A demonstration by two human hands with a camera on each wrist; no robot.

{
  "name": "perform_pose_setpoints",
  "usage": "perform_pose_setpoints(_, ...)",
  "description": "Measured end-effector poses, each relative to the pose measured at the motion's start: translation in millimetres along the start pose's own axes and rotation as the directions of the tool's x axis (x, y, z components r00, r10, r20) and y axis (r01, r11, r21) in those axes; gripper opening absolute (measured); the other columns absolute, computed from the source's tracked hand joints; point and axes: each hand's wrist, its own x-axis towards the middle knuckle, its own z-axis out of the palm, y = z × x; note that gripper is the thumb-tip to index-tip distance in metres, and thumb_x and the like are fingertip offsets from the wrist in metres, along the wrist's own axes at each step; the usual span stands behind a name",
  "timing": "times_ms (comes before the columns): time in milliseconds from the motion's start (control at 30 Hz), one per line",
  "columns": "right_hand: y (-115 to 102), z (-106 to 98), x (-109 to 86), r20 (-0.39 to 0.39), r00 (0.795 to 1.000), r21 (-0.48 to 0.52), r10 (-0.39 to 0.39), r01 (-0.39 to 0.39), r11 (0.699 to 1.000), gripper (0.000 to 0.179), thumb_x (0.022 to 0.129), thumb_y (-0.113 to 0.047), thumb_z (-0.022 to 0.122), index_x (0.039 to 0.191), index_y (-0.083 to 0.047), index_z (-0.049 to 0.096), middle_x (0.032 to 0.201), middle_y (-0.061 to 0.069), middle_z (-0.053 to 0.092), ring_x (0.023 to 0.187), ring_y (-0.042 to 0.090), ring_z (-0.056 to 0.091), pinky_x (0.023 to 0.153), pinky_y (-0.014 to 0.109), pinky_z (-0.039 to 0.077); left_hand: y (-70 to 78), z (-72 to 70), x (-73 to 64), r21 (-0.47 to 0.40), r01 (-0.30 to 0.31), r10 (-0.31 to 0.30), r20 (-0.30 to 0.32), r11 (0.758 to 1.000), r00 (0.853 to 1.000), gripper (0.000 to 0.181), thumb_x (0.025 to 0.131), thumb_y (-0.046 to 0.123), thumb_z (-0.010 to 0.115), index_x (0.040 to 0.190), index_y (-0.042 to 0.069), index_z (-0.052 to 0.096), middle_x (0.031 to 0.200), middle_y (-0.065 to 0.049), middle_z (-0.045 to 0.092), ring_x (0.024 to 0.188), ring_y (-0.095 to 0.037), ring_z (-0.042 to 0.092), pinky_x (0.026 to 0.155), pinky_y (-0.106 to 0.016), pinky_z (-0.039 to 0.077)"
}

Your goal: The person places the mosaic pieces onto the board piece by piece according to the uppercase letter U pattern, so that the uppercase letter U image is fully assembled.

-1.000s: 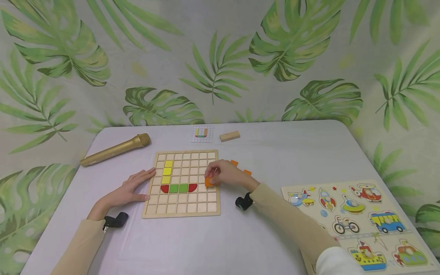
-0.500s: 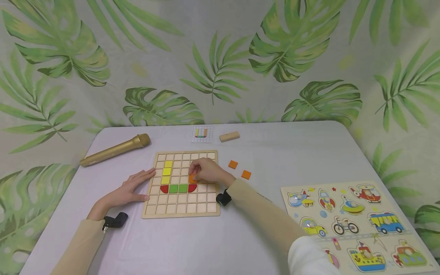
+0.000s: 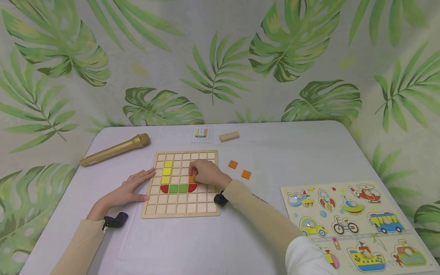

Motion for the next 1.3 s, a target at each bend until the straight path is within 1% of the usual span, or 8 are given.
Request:
perform_pose_setpoints(100, 1.5, -0.6, -0.6, 0.001, 1.0, 0.013, 0.004, -0.004, 1.0, 0.011, 0.081, 0.001, 0.069, 0.086, -0.009, 0.065, 0.075, -0.002, 0.053, 0.072, 0.012, 0.048, 0.067, 0.024, 0.039, -0.2, 0.2, 0.5, 0.0, 0.001, -0.001, -0.001, 1.0, 1.0, 0.083, 0.085, 0.031, 0.072, 0.15, 0.004, 0.028, 0.157, -0.013, 0.019, 0.141, -0.043, 0.004, 0.098, -0.069, 0.006)
perform_pose_setpoints(200, 4.7, -3.1, -3.0, 0.007, 1.0, 0.127, 0.027, -0.028, 0.991, 0.009, 0.084, -0.001, 0.068, 0.09, -0.007, 0.065, 0.078, -0.001, 0.056, 0.074, 0.013, 0.05, 0.069, 0.024, 0.041, 0.2, 0.1, 0.8, 0.0, -0.001, 0.001, -0.001, 1.0, 1.0, 0.083, 0.085, 0.031, 0.072, 0.15, 0.004, 0.028, 0.157, -0.014, 0.019, 0.141, -0.043, 0.004, 0.098, -0.068, 0.006)
perform_pose_setpoints(333, 13.4, -9.5, -8.2, -0.004, 0.998, 0.266, 0.057, -0.054, 0.962, 0.008, 0.087, -0.004, 0.067, 0.095, -0.004, 0.065, 0.083, 0.0, 0.06, 0.075, 0.013, 0.054, 0.071, 0.025, 0.045, 0.8, -0.2, 1.4, 0.003, -0.002, 0.002, 0.002, 1.0, 1.0, 0.083, 0.085, 0.031, 0.072, 0.15, 0.004, 0.028, 0.157, -0.014, 0.019, 0.141, -0.043, 0.004, 0.098, -0.068, 0.007)
perform_pose_setpoints(567, 33.5, -27.7, -24.9, -0.048, 0.996, 0.343, 0.077, -0.056, 0.938, 0.013, 0.087, -0.003, 0.068, 0.098, 0.002, 0.065, 0.086, 0.005, 0.063, 0.075, 0.014, 0.055, 0.066, 0.026, 0.044, -0.4, -0.4, 1.9, 0.009, 0.005, -0.005, 0.003, 1.0, 1.0, 0.084, 0.085, 0.032, 0.072, 0.15, 0.005, 0.028, 0.157, -0.013, 0.019, 0.141, -0.043, 0.004, 0.098, -0.069, 0.005)
perform_pose_setpoints(733, 47.6, -42.2, -43.2, -0.038, 0.99, 0.409, 0.133, -0.106, 0.906, 0.016, 0.088, -0.002, 0.066, 0.101, 0.005, 0.063, 0.089, 0.011, 0.062, 0.074, 0.018, 0.053, 0.064, 0.03, 0.047, -0.9, 0.2, 1.4, 0.003, 0.0, 0.0, 0.001, 1.0, 1.0, 0.084, 0.085, 0.031, 0.072, 0.15, 0.004, 0.028, 0.157, -0.014, 0.019, 0.141, -0.043, 0.004, 0.098, -0.069, 0.005)
perform_pose_setpoints(900, 65.5, -56.5, -63.1, -0.051, 0.981, 0.422, 0.186, -0.148, 0.894, 0.017, 0.089, -0.002, 0.063, 0.104, 0.006, 0.063, 0.092, 0.012, 0.062, 0.078, 0.023, 0.056, 0.067, 0.035, 0.05, -2.0, 0.6, 1.3, 0.005, -0.007, 0.007, -0.001, 1.0, 1.0, 0.083, 0.085, 0.031, 0.072, 0.15, 0.004, 0.028, 0.157, -0.014, 0.019, 0.141, -0.043, 0.004, 0.097, -0.07, 0.006)
perform_pose_setpoints(1100, 90.3, -72.3, -86.2, -0.064, 0.974, 0.443, 0.22, -0.169, 0.881, 0.018, 0.091, -0.003, 0.061, 0.106, 0.006, 0.063, 0.098, 0.018, 0.062, 0.084, 0.028, 0.057, 0.072, 0.033, 0.051, -1.0, 0.3, 1.0, 0.009, -0.007, 0.007, 0.001, 1.0, 1.0, 0.083, 0.085, 0.031, 0.072, 0.15, 0.004, 0.028, 0.157, -0.014, 0.019, 0.141, -0.043, 0.004, 0.097, -0.069, 0.007)
perform_pose_setpoints(1300, 101.5, -83.6, -102.9, -0.076, 0.965, 0.409, 0.25, -0.199, 0.891, 0.02, 0.091, -0.003, 0.06, 0.108, 0.007, 0.061, 0.1, 0.02, 0.061, 0.084, 0.028, 0.056, 0.071, 0.034, 0.051, 0.4, -0.2, 0.0, 0.006, -0.002, 0.002, 0.002, 1.0, 1.0, 0.083, 0.085, 0.032, 0.072, 0.15, 0.004, 0.028, 0.157, -0.013, 0.019, 0.141, -0.043, 0.004, 0.098, -0.07, 0.005)
